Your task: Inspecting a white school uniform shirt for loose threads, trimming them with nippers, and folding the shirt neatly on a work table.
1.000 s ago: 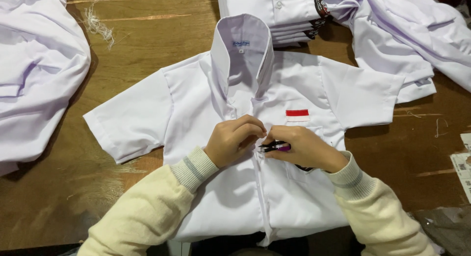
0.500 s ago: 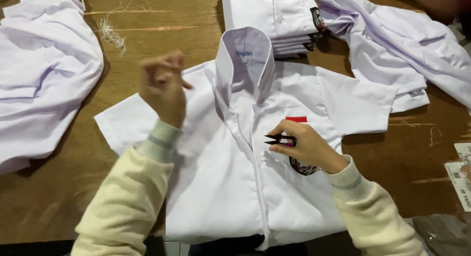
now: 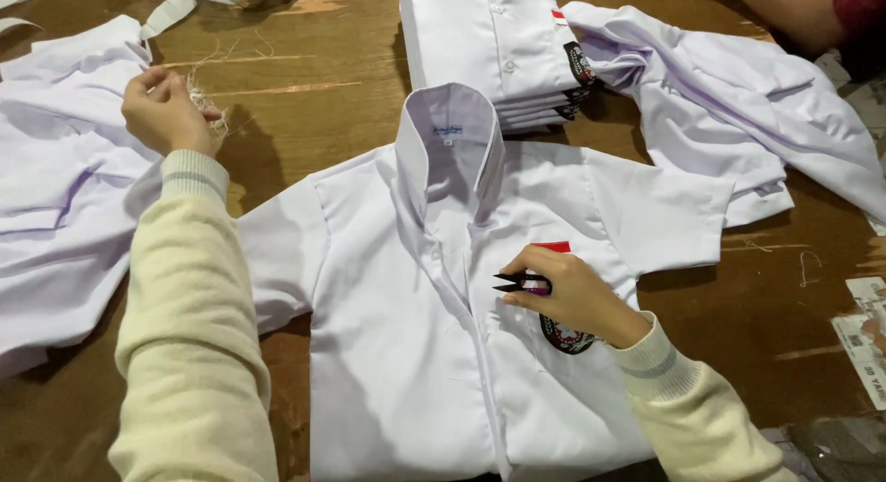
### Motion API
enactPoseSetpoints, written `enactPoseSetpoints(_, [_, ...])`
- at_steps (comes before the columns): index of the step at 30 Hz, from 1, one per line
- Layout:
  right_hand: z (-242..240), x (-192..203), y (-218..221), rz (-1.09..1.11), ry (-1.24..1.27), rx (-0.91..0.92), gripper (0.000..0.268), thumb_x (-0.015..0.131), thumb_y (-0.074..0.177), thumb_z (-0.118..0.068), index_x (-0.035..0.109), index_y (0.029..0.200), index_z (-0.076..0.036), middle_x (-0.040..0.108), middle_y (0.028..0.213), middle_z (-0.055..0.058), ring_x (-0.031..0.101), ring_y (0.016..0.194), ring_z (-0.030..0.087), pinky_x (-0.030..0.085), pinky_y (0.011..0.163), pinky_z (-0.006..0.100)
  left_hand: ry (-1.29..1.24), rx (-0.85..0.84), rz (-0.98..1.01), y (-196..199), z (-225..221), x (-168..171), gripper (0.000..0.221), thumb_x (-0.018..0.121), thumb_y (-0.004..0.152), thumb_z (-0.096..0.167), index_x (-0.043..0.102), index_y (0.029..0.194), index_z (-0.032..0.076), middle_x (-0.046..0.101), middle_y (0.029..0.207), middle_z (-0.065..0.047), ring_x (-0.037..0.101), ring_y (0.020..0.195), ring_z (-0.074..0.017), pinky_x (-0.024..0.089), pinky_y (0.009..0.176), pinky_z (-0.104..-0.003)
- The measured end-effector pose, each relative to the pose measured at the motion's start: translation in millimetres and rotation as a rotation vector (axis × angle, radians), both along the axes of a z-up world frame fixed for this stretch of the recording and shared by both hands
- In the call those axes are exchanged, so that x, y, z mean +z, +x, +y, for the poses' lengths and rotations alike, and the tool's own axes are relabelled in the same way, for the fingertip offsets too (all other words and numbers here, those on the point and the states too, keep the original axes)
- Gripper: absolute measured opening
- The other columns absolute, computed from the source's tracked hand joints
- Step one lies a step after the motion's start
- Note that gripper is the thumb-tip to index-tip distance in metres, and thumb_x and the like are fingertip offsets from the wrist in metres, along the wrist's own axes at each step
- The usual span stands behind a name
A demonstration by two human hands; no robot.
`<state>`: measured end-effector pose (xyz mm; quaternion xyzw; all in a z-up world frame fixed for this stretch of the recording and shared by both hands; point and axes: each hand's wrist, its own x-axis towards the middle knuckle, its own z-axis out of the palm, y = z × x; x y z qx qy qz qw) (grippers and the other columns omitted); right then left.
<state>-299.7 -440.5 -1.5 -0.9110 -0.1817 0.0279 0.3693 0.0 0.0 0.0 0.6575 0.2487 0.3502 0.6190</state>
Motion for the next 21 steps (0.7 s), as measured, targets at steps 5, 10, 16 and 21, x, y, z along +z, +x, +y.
enactPoseSetpoints(5, [-1.3, -0.7, 1.3, 0.000, -0.016, -0.025, 0.025, 0.079, 0.086, -0.030, 0.069, 0.104, -0.016, 0.072, 0.098, -0.005, 0.070, 0.088, 0.011, 0.054, 0.080, 0.025, 0.059, -0.244, 0.100, 18.0, 18.6, -29.8, 0.045, 0.057, 0.098, 0.000, 0.054, 0.142, 0.010, 0.051, 0.151, -0.013, 0.080, 0.053, -0.0064, 0.071, 0.050, -0.010])
enactPoseSetpoints(10, [-3.4, -4.1, 3.9, -0.044, -0.074, -0.110, 0.031, 0.070, 0.092, -0.036, 0.066, 0.112, -0.012, 0.070, 0.105, -0.002, 0.070, 0.095, 0.018, 0.053, 0.081, 0.033, 0.262, -0.350, 0.099, 4.7, 22.9, -44.8, 0.098, 0.059, 0.103, -0.004, -0.006, 0.161, 0.042, 0.079, 0.103, 0.005, 0.074, 0.064, -0.0008, 0.068, 0.058, -0.019])
enactPoseSetpoints(16, [-8.9, -11.7, 10.1, -0.047, 0.061, -0.349, 0.047, 0.079, 0.084, -0.027, 0.064, 0.125, -0.008, 0.067, 0.119, 0.006, 0.066, 0.106, 0.019, 0.052, 0.091, 0.030, 0.904, -0.169, -0.230, 8.0, 36.0, -66.7, 0.028, 0.089, 0.097, 0.012, 0.065, 0.084, 0.010, 0.072, 0.078, -0.002, 0.068, 0.069, -0.0182, 0.055, 0.067, -0.035])
enactPoseSetpoints(21, [-15.8, -6.2, 14.3, -0.053, 0.112, -0.506, 0.029, 0.077, 0.088, -0.021, 0.070, 0.112, -0.008, 0.074, 0.105, 0.005, 0.071, 0.097, 0.017, 0.055, 0.086, 0.029, 0.988, -0.324, -0.312, -45.4, -18.0, -28.2, 0.035, 0.067, 0.092, -0.012, 0.065, 0.125, -0.002, 0.050, 0.128, -0.021, 0.057, 0.116, -0.0351, 0.053, 0.098, -0.042])
